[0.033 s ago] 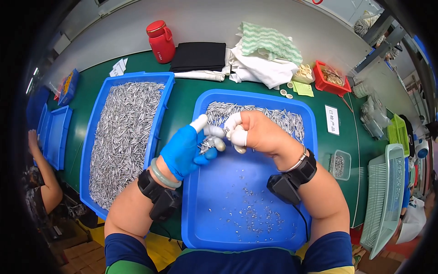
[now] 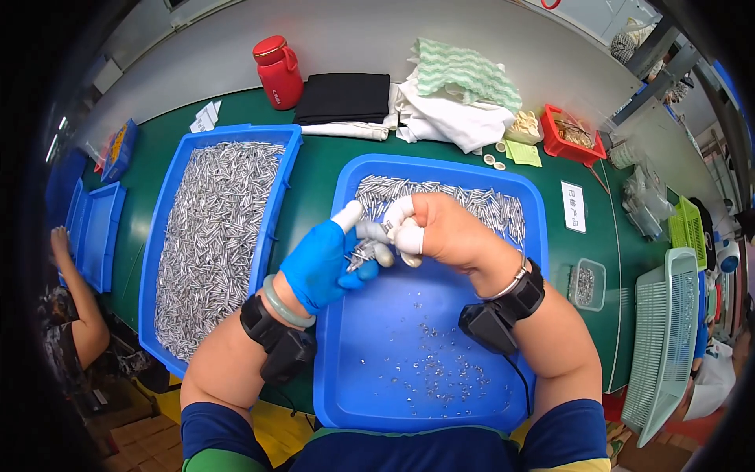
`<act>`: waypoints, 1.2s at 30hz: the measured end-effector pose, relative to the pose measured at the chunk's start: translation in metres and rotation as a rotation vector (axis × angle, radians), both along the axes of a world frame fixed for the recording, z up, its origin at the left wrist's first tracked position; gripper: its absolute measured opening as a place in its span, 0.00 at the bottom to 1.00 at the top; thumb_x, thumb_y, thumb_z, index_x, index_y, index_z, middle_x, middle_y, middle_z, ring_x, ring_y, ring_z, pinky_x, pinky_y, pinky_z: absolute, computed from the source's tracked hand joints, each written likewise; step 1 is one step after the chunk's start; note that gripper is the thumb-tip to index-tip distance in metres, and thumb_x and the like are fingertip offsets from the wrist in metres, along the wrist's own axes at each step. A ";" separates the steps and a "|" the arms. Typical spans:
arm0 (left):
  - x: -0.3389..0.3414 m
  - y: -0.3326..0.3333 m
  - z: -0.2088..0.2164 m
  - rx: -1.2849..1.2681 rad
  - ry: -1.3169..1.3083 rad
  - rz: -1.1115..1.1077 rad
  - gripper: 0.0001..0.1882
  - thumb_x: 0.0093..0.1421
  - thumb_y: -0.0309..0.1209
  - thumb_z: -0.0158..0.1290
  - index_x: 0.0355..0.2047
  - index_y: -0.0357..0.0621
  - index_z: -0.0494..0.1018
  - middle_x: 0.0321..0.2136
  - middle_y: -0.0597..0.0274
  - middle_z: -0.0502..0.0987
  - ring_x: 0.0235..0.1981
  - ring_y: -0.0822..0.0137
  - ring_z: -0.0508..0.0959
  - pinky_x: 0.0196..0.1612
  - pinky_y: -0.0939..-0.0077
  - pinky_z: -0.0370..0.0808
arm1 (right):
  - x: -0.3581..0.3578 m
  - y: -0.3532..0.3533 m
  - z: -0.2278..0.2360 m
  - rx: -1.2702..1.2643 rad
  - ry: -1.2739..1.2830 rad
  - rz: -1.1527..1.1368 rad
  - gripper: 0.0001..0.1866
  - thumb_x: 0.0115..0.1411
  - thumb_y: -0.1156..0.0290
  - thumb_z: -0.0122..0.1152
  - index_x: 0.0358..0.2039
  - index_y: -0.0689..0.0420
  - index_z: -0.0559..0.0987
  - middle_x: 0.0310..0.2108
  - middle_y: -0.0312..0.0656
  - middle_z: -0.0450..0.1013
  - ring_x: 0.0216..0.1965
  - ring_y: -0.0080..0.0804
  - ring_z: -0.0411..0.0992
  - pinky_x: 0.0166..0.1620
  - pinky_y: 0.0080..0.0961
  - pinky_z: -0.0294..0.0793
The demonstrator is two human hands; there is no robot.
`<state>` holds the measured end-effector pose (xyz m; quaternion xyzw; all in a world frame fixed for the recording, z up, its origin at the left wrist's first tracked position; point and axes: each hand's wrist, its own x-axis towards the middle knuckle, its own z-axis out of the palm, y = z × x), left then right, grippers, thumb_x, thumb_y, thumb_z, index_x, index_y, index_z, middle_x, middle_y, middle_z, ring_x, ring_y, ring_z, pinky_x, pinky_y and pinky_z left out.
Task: The person picks up metal pins from a blue tray, holds them against a small white pad to rotate and inspect them, and then places them back into the tray.
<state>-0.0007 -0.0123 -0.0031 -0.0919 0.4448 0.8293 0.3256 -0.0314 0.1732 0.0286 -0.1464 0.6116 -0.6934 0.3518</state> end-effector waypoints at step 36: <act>0.003 0.010 0.008 0.040 -0.055 -0.183 0.35 0.61 0.56 0.22 0.36 0.40 0.71 0.24 0.58 0.74 0.16 0.75 0.66 0.15 0.90 0.58 | 0.011 0.009 0.000 0.170 0.143 -0.136 0.07 0.56 0.74 0.53 0.35 0.59 0.76 0.21 0.34 0.71 0.16 0.12 0.61 0.20 0.10 0.60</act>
